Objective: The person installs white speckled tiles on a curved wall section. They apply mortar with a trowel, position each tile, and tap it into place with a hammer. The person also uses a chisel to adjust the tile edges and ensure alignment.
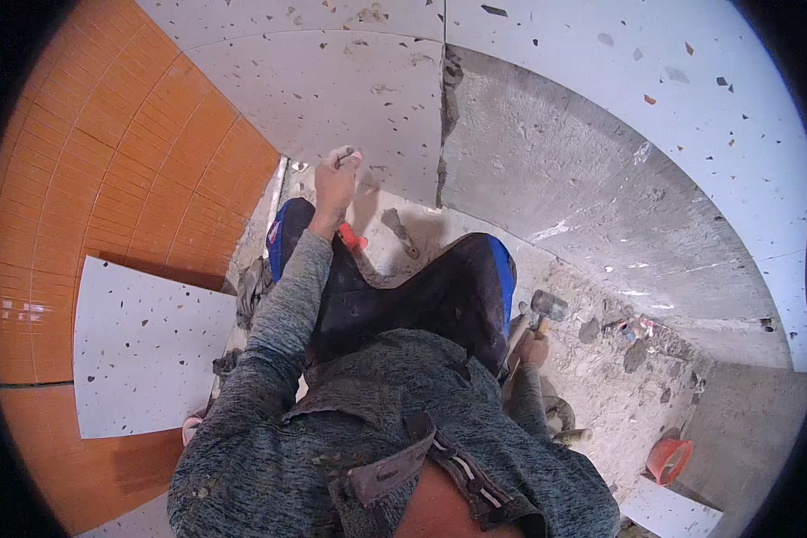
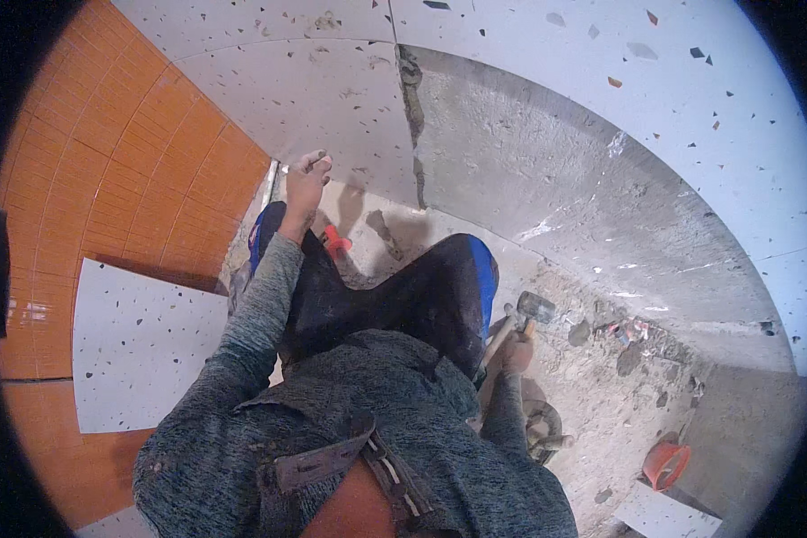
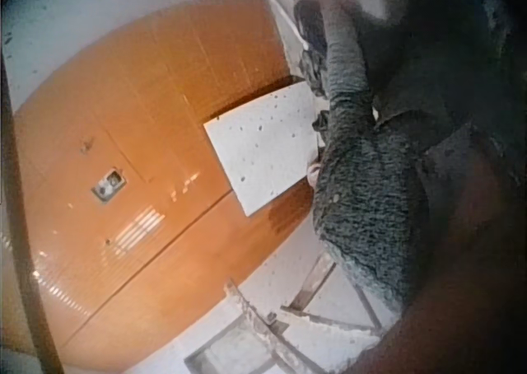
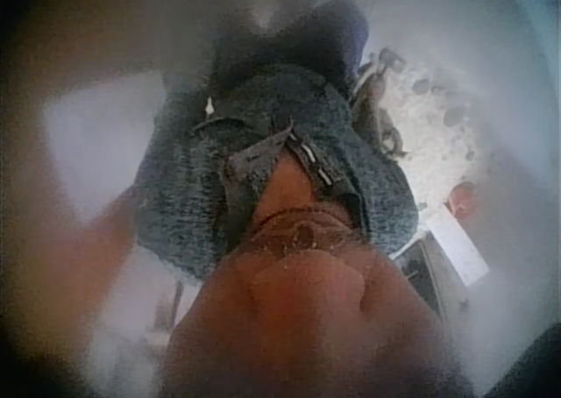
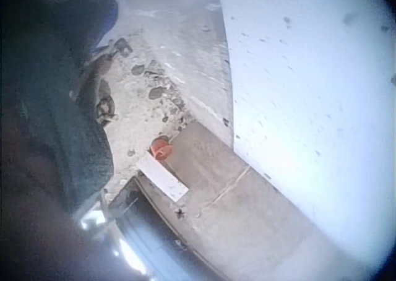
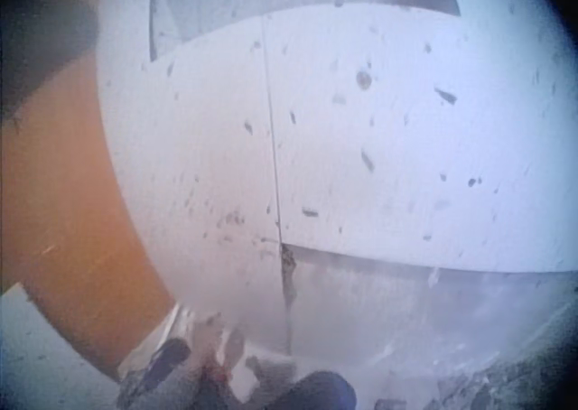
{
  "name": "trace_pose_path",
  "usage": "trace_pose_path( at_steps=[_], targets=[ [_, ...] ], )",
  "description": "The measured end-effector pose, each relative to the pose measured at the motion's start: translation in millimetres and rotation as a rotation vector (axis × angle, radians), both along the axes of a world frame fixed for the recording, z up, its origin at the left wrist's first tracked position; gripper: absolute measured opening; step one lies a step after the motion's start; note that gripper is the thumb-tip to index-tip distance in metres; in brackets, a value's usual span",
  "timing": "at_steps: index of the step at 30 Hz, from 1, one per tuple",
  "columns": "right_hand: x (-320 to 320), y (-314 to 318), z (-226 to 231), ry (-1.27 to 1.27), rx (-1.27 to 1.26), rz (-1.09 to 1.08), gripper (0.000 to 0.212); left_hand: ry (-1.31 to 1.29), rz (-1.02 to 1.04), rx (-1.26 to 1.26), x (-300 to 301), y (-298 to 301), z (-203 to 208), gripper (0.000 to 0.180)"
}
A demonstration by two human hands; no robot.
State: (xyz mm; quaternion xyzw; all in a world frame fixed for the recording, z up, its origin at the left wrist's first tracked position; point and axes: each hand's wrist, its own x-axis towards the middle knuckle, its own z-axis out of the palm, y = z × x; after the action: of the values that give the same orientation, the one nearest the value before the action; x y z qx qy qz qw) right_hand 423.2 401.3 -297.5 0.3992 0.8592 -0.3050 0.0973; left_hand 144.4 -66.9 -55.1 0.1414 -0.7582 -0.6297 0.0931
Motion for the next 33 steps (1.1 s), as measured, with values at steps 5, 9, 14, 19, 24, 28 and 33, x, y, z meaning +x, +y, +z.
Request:
trace_pose_path(
  at_steps=[5,9,14,19,24,28,33],
  targets=[
    [6,12,-85,0.546,-0.204,-0.197,0.047,0.365,0.026,-0.41,-20,56,45,0.052],
    [-17,-36,-13,0.675,-1.104,-0.612,0.039,0.679,0.096,-0.639,-32,76,101,0.066],
    [-17,-9,-42,0.548,-1.028,-0.335,0.037,0.847,0.069,-0.692,-50,97,125,0.073],
    [-35,-34,-14,0.639,-0.922,-0.379,0.036,0.815,0.038,-0.881,-62,100,123,0.076],
    [-24,-11,-12,0.439,-0.765,-0.302,0.033,0.771,0.046,-0.886,-68,104,122,0.08],
    [-43,-27,21,0.232,-0.589,-0.12,0.042,0.761,0.033,-0.941,-63,94,123,0.081],
    [-67,-47,71,0.057,-0.389,0.018,0.047,0.721,0.0,-0.986,-55,84,123,0.079]
  ],
)
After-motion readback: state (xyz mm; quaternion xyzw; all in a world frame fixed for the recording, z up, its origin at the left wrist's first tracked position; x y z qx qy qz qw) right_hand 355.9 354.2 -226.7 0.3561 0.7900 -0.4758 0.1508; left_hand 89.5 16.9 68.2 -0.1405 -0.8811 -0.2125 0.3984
